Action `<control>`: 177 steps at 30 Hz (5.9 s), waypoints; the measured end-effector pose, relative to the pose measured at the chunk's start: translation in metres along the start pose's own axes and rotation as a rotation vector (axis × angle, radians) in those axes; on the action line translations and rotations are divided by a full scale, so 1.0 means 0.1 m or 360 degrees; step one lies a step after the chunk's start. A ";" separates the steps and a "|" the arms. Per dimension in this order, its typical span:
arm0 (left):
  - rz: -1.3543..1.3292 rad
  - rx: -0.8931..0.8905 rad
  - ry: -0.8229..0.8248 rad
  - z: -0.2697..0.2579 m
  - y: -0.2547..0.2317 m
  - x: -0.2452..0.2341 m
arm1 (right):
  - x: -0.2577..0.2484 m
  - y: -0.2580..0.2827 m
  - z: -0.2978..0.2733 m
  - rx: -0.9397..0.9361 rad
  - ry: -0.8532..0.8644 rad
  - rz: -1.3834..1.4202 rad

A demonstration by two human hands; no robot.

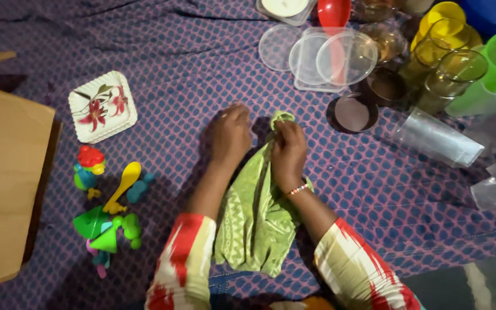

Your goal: The person wipes several small square plates with a floral pattern and a clear plastic container lid using a green cloth. The items are wiped on both sides and then placed on the bed surface.

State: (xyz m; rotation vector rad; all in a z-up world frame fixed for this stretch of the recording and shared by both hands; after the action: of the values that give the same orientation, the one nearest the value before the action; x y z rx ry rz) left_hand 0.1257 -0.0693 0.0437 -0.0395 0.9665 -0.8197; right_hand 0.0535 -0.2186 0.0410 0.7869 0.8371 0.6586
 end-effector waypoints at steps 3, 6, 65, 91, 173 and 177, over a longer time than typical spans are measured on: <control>-0.0057 -0.0149 0.0280 0.21 -0.10 0.38 | 0.02 -0.15 0.03 0.0057 0.0006 -0.0118; -0.0217 0.0025 0.0100 0.53 -0.15 0.70 | 0.10 -0.21 0.02 0.0075 0.0065 -0.0169; -0.3023 -0.1553 -0.0461 -1.15 0.10 0.25 | 0.28 0.66 -0.38 -0.0941 0.0577 -0.0242; -0.2830 -0.1447 -0.0552 -1.30 0.22 0.49 | 0.20 0.44 -0.15 -0.0526 0.0507 -0.0719; -0.2748 -0.1495 -0.0417 -1.13 0.16 0.12 | 0.39 0.70 -0.37 -0.0885 0.0932 -0.0158; -0.2685 -0.1412 -0.0412 -1.22 0.21 0.28 | 0.36 0.57 -0.30 -0.0784 0.0734 -0.0314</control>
State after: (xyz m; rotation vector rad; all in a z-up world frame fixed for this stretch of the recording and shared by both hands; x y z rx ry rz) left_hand 0.0563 -0.0333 -0.0564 -1.8790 0.8288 -1.7237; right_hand 0.0358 -0.1496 0.0598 0.1002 1.0941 0.8394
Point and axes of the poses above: each hand's wrist, its own z-axis towards the middle knuckle, its own x-axis out of the palm, y = z × x, the point moved 3 cm from there along z, towards the middle knuckle
